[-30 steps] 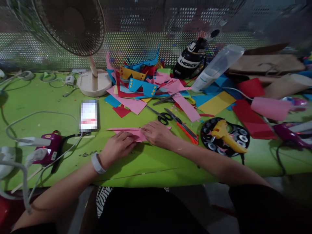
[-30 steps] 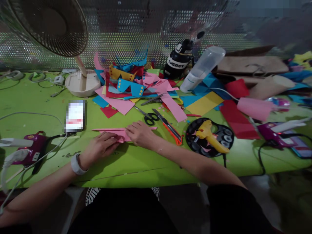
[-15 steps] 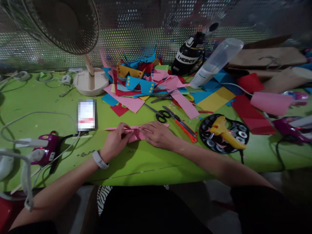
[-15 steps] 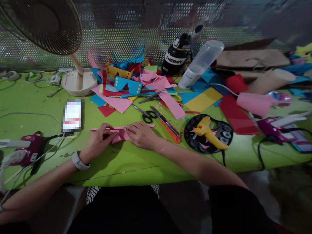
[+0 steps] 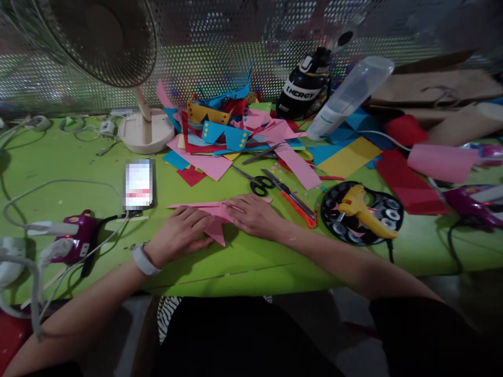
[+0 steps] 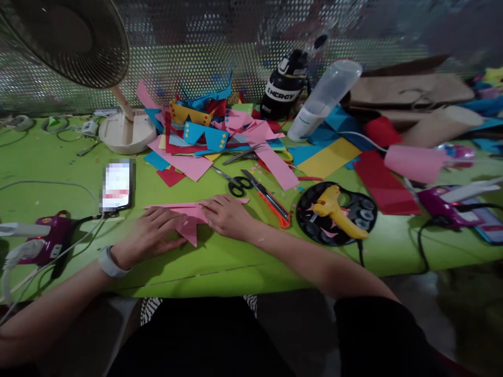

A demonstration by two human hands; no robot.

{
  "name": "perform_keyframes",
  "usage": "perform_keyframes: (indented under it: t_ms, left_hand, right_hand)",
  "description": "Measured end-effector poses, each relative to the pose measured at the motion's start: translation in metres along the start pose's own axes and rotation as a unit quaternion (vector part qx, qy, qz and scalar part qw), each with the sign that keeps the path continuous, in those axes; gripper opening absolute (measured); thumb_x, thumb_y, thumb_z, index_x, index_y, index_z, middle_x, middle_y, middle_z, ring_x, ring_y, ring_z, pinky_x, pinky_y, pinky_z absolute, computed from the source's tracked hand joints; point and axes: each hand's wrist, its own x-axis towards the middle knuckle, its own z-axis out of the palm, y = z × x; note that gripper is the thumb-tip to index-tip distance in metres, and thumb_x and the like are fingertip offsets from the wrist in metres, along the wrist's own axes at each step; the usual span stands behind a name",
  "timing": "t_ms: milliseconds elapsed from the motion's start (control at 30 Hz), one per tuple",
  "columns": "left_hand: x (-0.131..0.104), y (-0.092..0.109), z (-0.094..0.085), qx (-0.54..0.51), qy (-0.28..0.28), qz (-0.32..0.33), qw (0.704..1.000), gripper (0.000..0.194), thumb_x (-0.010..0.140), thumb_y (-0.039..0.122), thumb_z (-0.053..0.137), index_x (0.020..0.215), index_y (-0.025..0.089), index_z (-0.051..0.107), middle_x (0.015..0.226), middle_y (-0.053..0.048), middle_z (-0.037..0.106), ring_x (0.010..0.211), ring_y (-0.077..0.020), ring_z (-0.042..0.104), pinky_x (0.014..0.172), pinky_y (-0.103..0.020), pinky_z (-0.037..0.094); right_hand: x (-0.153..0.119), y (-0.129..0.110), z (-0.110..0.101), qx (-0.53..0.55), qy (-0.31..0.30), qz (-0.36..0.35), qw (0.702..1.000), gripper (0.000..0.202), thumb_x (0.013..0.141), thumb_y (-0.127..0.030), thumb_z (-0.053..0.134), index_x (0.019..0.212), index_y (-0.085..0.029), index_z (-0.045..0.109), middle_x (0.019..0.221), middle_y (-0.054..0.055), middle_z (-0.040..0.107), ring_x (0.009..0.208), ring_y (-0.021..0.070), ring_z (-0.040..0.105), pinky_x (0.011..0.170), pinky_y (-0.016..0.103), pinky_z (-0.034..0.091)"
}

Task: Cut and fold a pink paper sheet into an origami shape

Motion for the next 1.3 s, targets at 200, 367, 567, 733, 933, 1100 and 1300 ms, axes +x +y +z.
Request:
perform_keyframes:
  t_ms: [200,367,567,733,933,1100,1300]
  left_hand:
    - [0.002,-0.005,0.002,0.009,-0.013,0.076,0.997,0.023,0.097,0.024,0.049,0.117,0.018,0.058,0.105,-0.007,0.071,0.093,-0.0196,0.065,0.08,-0.034,0.049]
    - [0.001,-0.005,0.011,-0.042,0.007,0.042,0.998,0.034,0.094,0.044,0.052,0.113,0.017,0.061,0.106,-0.008,0.071,0.092,-0.0206,0.066,0.076,-0.033,0.052]
    - [0.007,-0.006,0.012,-0.08,-0.02,0.03,0.996,0.022,0.096,0.03,0.05,0.109,0.02,0.064,0.104,-0.006,0.07,0.091,-0.0192,0.064,0.08,-0.035,0.052]
    - [0.007,-0.004,0.006,-0.113,-0.022,0.009,0.993,0.031,0.091,0.022,0.049,0.12,0.02,0.058,0.107,-0.008,0.069,0.096,-0.0195,0.064,0.083,-0.035,0.053]
    - [0.005,-0.005,0.012,-0.125,-0.001,-0.024,0.992,0.027,0.094,0.028,0.05,0.117,0.02,0.06,0.102,-0.008,0.07,0.092,-0.0184,0.065,0.083,-0.034,0.053]
    - [0.009,-0.004,0.025,-0.18,0.038,-0.109,0.977,0.027,0.097,0.034,0.046,0.093,0.019,0.068,0.084,-0.005,0.071,0.079,-0.0167,0.066,0.074,-0.032,0.053]
    - [0.02,-0.001,0.033,-0.261,0.048,-0.262,0.928,0.023,0.094,0.036,0.051,0.107,0.019,0.059,0.085,-0.003,0.073,0.072,-0.0154,0.068,0.061,-0.027,0.051]
  right_hand:
    - [0.0,-0.001,-0.002,0.001,-0.02,0.008,1.0,0.032,0.094,-0.023,0.048,0.119,-0.007,0.061,0.118,0.016,0.065,0.1,0.026,0.055,0.081,0.041,0.045]
    - [0.001,0.0,-0.003,0.003,-0.021,0.006,1.0,0.031,0.095,-0.022,0.046,0.117,-0.007,0.062,0.12,0.016,0.065,0.1,0.0256,0.055,0.082,0.041,0.045]
    - [0.0,-0.001,-0.003,0.009,-0.022,0.013,1.0,0.031,0.096,-0.023,0.046,0.119,-0.008,0.061,0.12,0.016,0.065,0.1,0.026,0.055,0.082,0.042,0.045]
    - [0.0,-0.001,-0.002,0.03,-0.033,0.021,0.999,0.032,0.095,-0.023,0.048,0.122,-0.009,0.06,0.121,0.017,0.063,0.102,0.0262,0.055,0.082,0.043,0.045]
    - [0.0,0.0,-0.001,0.014,-0.03,0.017,0.999,0.032,0.096,-0.023,0.046,0.12,-0.009,0.06,0.121,0.017,0.064,0.1,0.0251,0.055,0.083,0.042,0.046]
    - [0.0,-0.001,-0.001,0.003,-0.027,0.013,1.0,0.034,0.096,-0.024,0.047,0.122,-0.007,0.059,0.12,0.017,0.064,0.1,0.0256,0.055,0.081,0.041,0.045]
    - [0.0,-0.001,0.0,0.015,-0.019,0.02,0.999,0.033,0.095,-0.021,0.047,0.122,-0.009,0.06,0.118,0.016,0.064,0.1,0.0258,0.054,0.082,0.042,0.044]
